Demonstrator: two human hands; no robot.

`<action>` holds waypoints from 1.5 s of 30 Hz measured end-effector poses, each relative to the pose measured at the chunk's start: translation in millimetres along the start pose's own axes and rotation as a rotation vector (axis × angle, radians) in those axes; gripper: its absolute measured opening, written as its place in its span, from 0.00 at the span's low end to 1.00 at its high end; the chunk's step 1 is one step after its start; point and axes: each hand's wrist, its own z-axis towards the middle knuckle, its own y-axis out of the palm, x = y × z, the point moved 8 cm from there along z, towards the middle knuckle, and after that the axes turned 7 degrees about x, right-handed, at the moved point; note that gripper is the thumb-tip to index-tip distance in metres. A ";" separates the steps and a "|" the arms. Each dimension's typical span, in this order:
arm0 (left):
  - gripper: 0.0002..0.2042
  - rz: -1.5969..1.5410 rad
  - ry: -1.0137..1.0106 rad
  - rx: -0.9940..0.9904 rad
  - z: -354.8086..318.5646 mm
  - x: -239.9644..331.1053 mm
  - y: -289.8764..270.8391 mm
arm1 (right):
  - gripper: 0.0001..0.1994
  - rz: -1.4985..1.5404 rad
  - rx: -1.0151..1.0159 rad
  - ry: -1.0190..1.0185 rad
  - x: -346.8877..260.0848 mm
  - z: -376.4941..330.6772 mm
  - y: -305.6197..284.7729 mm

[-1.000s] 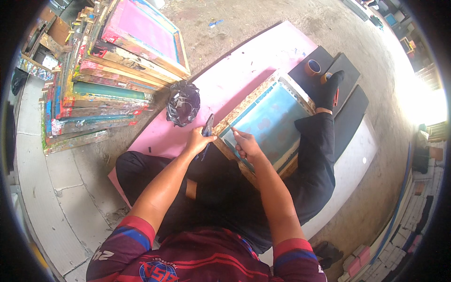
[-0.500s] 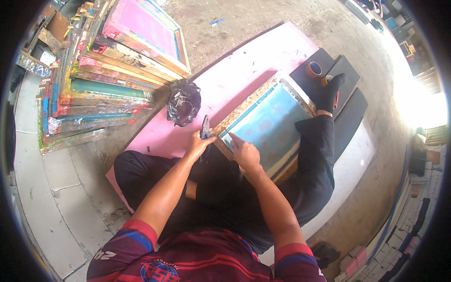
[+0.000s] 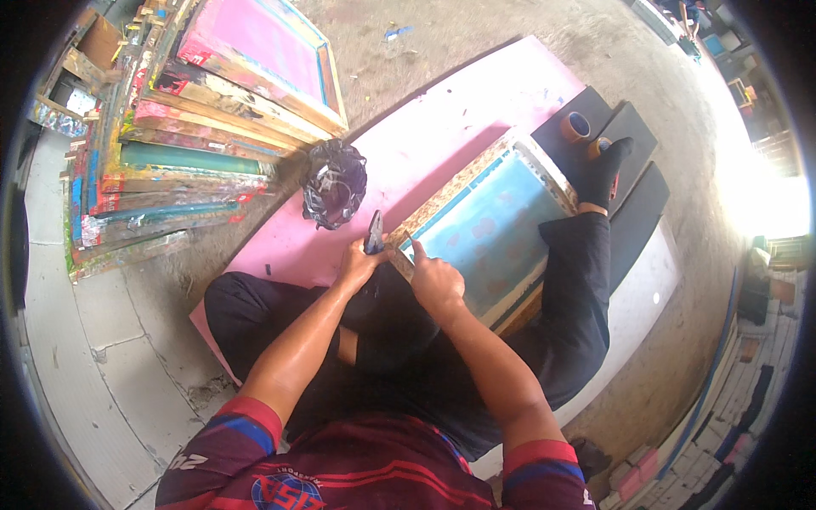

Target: The person sits on the floor and uses a utility knife to trim excess screen mesh from a wooden frame. They hold the frame steady with one hand and carefully cut along the edge with the other, removing small strips of mesh.

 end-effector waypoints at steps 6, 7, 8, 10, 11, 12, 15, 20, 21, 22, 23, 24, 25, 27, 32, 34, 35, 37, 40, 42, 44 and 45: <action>0.26 -0.078 -0.012 -0.021 0.7 -2.9 2.8 | 0.22 0.428 0.042 -0.006 23.1 9.9 12.0; 0.25 -0.092 -0.018 -0.028 0.8 -5.0 3.0 | 0.22 0.365 0.038 -0.035 28.6 8.7 14.6; 0.25 -0.071 -0.026 -0.036 3.6 -10.6 2.8 | 0.23 0.304 0.037 -0.069 27.2 8.7 10.0; 0.25 -0.029 -0.042 -0.052 8.6 -21.6 2.8 | 0.21 0.323 0.048 -0.091 27.1 12.4 9.9; 0.25 -0.023 -0.037 -0.053 8.3 -17.6 3.2 | 0.21 0.316 0.037 -0.097 28.0 12.9 7.9; 0.25 -0.017 -0.033 -0.054 7.4 -13.7 3.5 | 0.21 0.308 0.026 -0.104 29.0 12.8 5.8; 0.25 -0.012 -0.006 -0.040 7.2 -10.5 1.3 | 0.21 0.201 -0.022 -0.118 20.0 10.3 -5.6; 0.25 -0.016 -0.042 -0.038 6.0 -7.2 3.4 | 0.21 0.691 0.046 -0.146 42.0 24.0 24.7; 0.25 -0.018 -0.051 -0.039 5.7 -7.9 3.4 | 0.21 0.713 0.024 -0.140 42.9 24.5 26.0; 0.25 -0.021 -0.059 -0.039 5.7 -8.5 3.8 | 0.21 0.736 0.002 -0.134 43.1 25.1 27.5; 0.25 -0.023 -0.070 -0.032 5.7 -10.5 0.5 | 0.21 0.552 -0.057 -0.110 33.6 21.2 19.6; 0.25 -0.006 -0.065 -0.033 5.5 -10.3 -2.6 | 0.22 0.365 -0.116 -0.088 18.7 12.6 -2.1; 0.25 0.008 -0.058 -0.040 5.7 -8.1 -3.2 | 0.23 0.175 -0.167 -0.063 14.1 7.1 -12.9; 0.25 0.010 -0.034 -0.067 8.4 0.3 5.6 | 0.24 0.418 0.100 -0.238 39.2 23.5 22.9; 0.25 0.028 -0.003 -0.052 12.3 -11.2 -1.1 | 0.26 1.353 -0.619 0.393 41.7 14.0 48.3; 0.25 0.042 -0.023 -0.058 10.4 -8.5 -1.9 | 0.25 1.524 -0.715 0.583 35.5 5.3 45.9; 0.25 0.044 -0.032 -0.063 9.6 -5.2 -0.5 | 0.25 1.428 -0.646 0.512 38.8 7.6 42.6; 0.25 0.048 -0.016 -0.064 7.9 0.0 0.5 | 0.24 1.231 -0.511 0.376 44.5 7.9 41.2; 0.26 -0.076 -0.011 -0.055 8.8 -11.8 6.6 | 0.22 0.525 0.219 -0.116 49.4 2.9 27.3; 0.26 -0.142 -0.030 -0.044 8.9 -22.9 3.4 | 0.21 0.465 0.084 0.020 28.0 -9.1 5.9; 0.26 -0.153 -0.050 -0.063 8.7 -21.1 4.1 | 0.20 0.427 0.037 0.092 23.6 -15.5 -3.0; 0.27 -0.147 -0.040 -0.072 8.0 -19.0 4.4 | 0.20 0.423 0.050 0.086 23.0 -15.4 -2.6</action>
